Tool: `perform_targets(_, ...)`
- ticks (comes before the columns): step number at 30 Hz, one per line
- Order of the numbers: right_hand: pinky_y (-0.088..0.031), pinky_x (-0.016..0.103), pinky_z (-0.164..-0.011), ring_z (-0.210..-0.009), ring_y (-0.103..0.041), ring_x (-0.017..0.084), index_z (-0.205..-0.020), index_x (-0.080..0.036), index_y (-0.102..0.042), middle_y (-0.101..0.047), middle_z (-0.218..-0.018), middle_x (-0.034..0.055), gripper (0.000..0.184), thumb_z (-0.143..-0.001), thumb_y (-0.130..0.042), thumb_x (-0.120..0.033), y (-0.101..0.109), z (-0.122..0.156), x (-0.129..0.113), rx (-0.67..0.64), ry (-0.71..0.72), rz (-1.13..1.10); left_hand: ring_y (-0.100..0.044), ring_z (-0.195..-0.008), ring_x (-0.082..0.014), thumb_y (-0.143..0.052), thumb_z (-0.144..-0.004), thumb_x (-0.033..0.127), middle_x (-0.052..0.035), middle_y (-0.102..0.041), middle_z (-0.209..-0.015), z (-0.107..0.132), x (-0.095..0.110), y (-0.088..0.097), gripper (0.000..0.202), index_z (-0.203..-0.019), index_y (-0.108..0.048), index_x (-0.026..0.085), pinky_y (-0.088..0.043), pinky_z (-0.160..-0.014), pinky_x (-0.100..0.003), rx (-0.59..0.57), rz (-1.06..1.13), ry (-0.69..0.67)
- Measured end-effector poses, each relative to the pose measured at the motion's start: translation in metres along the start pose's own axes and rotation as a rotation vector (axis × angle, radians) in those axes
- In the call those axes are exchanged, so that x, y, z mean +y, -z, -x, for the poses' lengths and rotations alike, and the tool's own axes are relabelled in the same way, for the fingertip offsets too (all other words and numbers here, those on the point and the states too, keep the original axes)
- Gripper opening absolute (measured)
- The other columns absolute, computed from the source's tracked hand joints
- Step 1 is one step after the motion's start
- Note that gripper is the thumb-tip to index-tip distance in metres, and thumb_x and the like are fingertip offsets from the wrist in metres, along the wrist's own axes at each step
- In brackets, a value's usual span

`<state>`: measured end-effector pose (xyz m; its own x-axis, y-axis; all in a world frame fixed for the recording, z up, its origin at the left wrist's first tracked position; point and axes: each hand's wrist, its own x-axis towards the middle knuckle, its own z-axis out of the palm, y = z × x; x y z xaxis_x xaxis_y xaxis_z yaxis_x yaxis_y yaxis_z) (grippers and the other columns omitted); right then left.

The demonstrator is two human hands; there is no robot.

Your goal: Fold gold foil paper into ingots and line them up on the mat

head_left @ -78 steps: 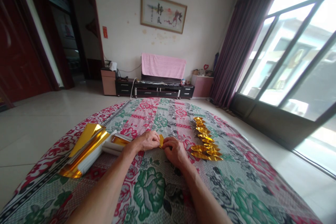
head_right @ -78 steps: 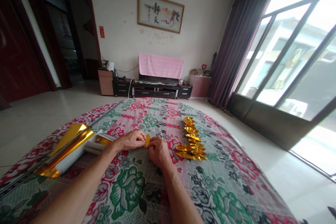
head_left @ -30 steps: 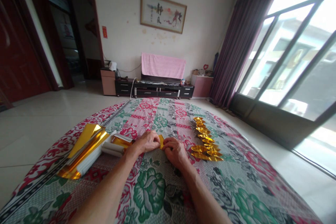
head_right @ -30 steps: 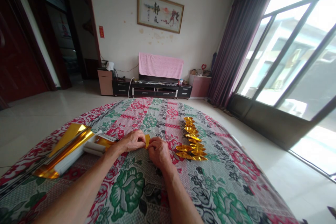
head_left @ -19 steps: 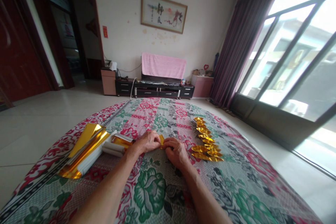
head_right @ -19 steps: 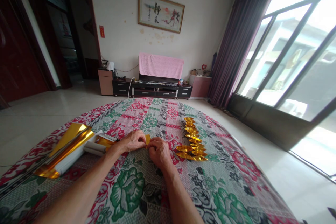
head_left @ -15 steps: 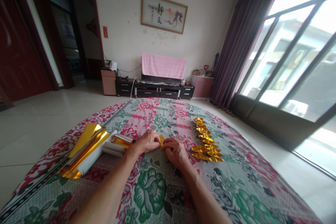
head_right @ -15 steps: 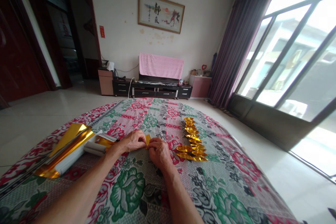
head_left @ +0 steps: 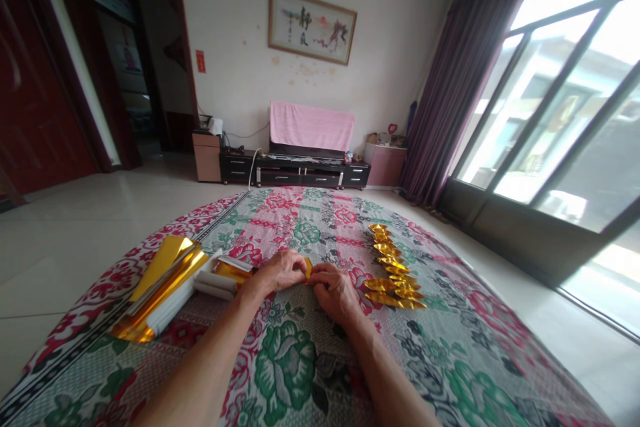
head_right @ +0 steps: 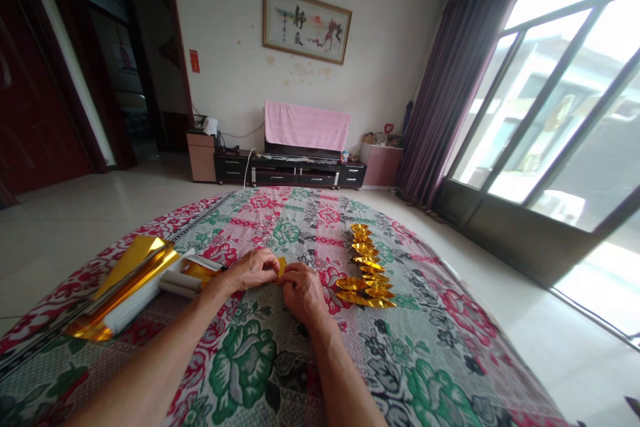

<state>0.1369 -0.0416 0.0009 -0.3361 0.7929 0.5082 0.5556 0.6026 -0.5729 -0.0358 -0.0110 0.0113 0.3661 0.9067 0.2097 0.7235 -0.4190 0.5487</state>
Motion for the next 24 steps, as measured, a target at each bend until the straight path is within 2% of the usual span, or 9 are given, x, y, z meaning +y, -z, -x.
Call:
perform_targets(11,-0.046,0.022,-0.078,-0.080,-0.060,0.012,-0.069,-0.024,-0.072,-0.066,-0.087,0.0011,0.032,-0.066,-0.047,-0.005,-0.004,0.000,0.002,0.007,0.011,-0.004,-0.055,-0.070,-0.0125,-0.057,-0.065,0.028,-0.0010,-0.060,-0.078,0.001,0.000,0.003,0.018,-0.075,-0.067,0.018,-0.040,-0.061,-0.020,-0.014,0.013,0.008)
perform_targets(18,-0.046,0.023,-0.081,-0.082,-0.060,0.011,-0.070,-0.025,-0.072,-0.066,-0.088,0.0003,0.034,-0.066,-0.046,-0.004,-0.008,0.001,0.007,0.008,0.006,-0.008,-0.056,-0.074,-0.0122,-0.053,-0.068,0.024,-0.0015,-0.060,-0.079,0.000,-0.009,0.002,0.018,-0.077,-0.068,0.018,-0.041,-0.067,-0.020,-0.027,0.015,-0.061)
perform_targets(24,-0.046,0.023,-0.079,-0.082,-0.060,0.012,-0.067,-0.024,-0.072,-0.066,-0.087,0.0006,0.035,-0.065,-0.045,-0.003,-0.008,0.000,0.005,0.017,-0.004,-0.010,-0.057,-0.076,-0.0124,-0.048,-0.072,0.024,-0.0025,-0.062,-0.083,-0.001,-0.009,0.003,0.023,-0.080,-0.069,0.019,-0.042,-0.071,-0.020,-0.053,-0.003,-0.042)
